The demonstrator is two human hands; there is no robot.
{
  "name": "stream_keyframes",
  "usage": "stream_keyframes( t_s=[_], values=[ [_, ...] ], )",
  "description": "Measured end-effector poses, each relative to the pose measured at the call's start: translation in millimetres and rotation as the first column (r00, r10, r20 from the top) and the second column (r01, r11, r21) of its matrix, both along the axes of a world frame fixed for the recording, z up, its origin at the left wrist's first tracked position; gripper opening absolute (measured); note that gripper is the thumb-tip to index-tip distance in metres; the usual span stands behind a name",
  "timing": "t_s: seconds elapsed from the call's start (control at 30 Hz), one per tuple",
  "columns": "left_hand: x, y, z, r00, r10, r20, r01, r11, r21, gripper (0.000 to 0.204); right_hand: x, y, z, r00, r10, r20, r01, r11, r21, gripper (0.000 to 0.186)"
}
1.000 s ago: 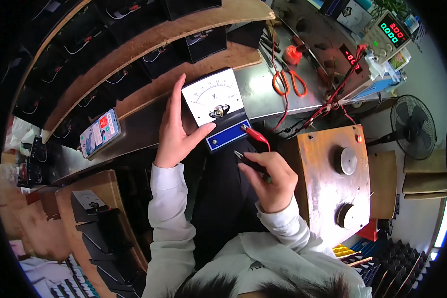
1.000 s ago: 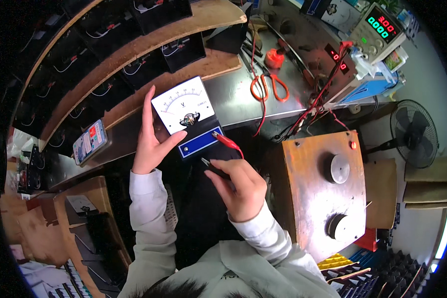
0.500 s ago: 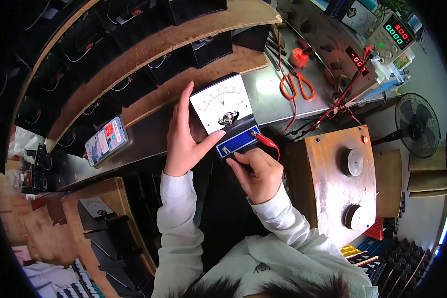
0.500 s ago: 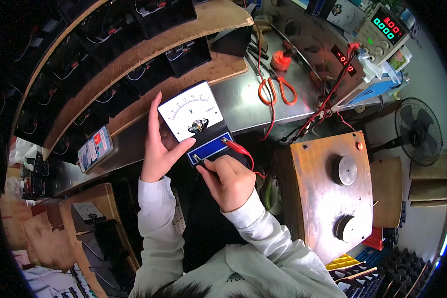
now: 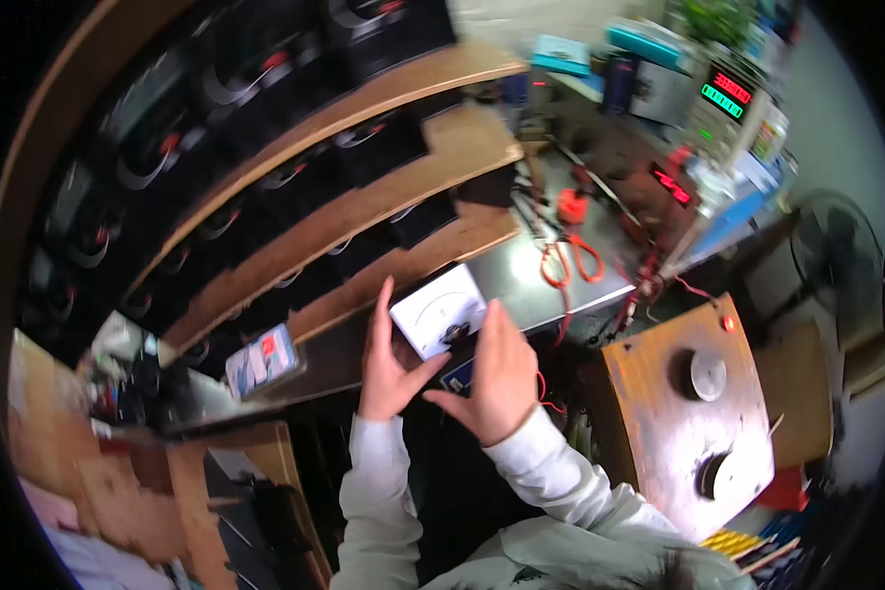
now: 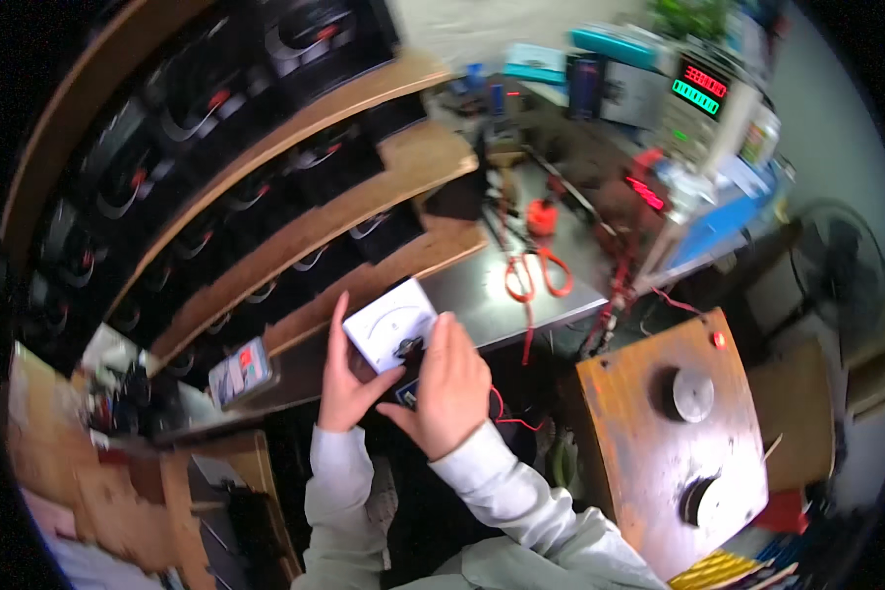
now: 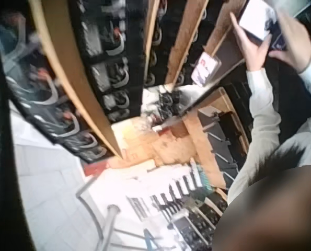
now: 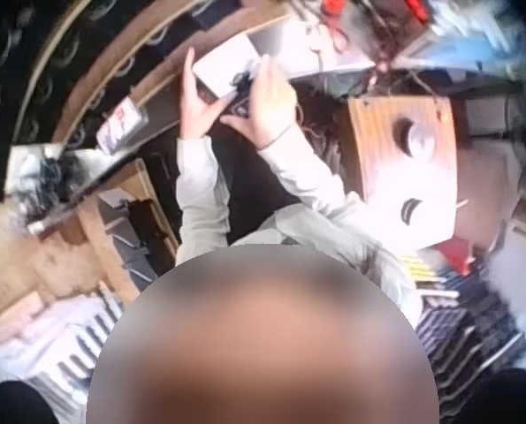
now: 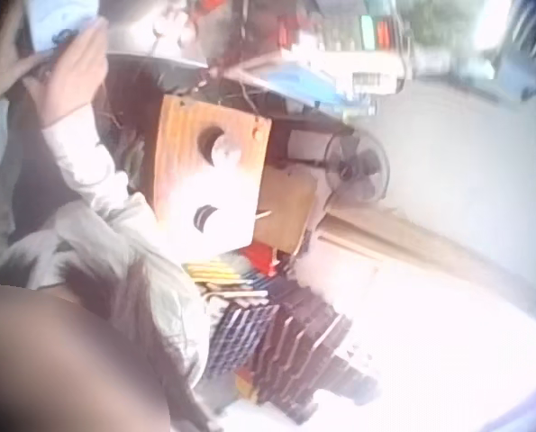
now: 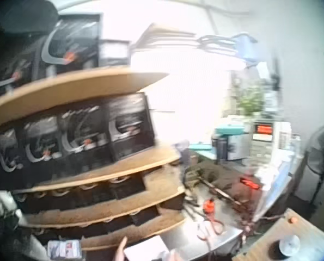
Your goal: Testing and organizing analog voltmeters at a workbench using a power supply and test leads.
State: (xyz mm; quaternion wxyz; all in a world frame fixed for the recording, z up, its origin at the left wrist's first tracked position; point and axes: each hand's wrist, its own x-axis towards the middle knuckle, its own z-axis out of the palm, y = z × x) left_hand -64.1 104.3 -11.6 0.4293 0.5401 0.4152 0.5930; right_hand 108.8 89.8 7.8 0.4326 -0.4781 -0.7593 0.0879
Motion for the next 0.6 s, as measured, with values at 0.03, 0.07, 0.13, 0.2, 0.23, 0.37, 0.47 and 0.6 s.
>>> stream_keyframes(
  t_s=[0.03, 0.07, 0.13, 0.2, 0.23, 0.37, 0.47, 0.6],
  values=[
    [9.9, -8.7, 4.3, 0.978, 0.107, -0.177, -0.094, 0.993, 0.076, 0.116, -1.4, -4.7, -3.4, 0.995, -0.070, 0.074, 0.073, 0.997, -0.038, 0.131],
    [25.1, -23.7, 7.6, 0.920, 0.231, -0.317, -0.186, 0.969, 0.165, 0.112, 4.2, -6.9, -8.1, 0.988, -0.102, 0.118, 0.112, 0.990, -0.086, 0.130],
    [54.2, -53.8, 13.1, 0.624, 0.450, -0.639, -0.239, 0.888, 0.392, 0.104, 34.4, -19.4, -20.8, 0.998, -0.025, -0.056, 0.022, 0.999, -0.049, 0.125],
    [89.9, -85.6, 4.9, 0.732, 0.303, -0.611, -0.139, 0.943, 0.301, 0.105, 86.0, -56.4, -38.0, 0.993, -0.028, -0.117, 0.023, 0.999, -0.048, 0.127],
    [104.7, -101.2, -1.2, 0.815, 0.151, -0.559, -0.044, 0.979, 0.201, 0.106, 116.1, -79.4, -45.3, 0.993, -0.086, -0.079, 0.080, 0.994, -0.077, 0.124],
    [150.5, -120.8, -28.7, 0.884, -0.273, -0.380, 0.289, 0.957, -0.014, 0.086, 239.3, -143.3, -57.0, 0.779, -0.611, 0.139, 0.624, 0.776, -0.089, 0.117],
    [153.0, -110.7, -28.9, 0.803, -0.360, -0.474, 0.376, 0.924, -0.065, 0.063, 312.3, -173.0, -62.6, 0.246, -0.905, 0.348, 0.969, 0.225, -0.100, 0.118],
    [145.9, -88.2, -12.1, 0.718, -0.294, -0.631, 0.369, 0.929, -0.012, 0.060, 355.5, -182.1, -83.0, 0.020, -0.906, 0.422, 0.994, -0.027, -0.105, 0.123]
  ],
)
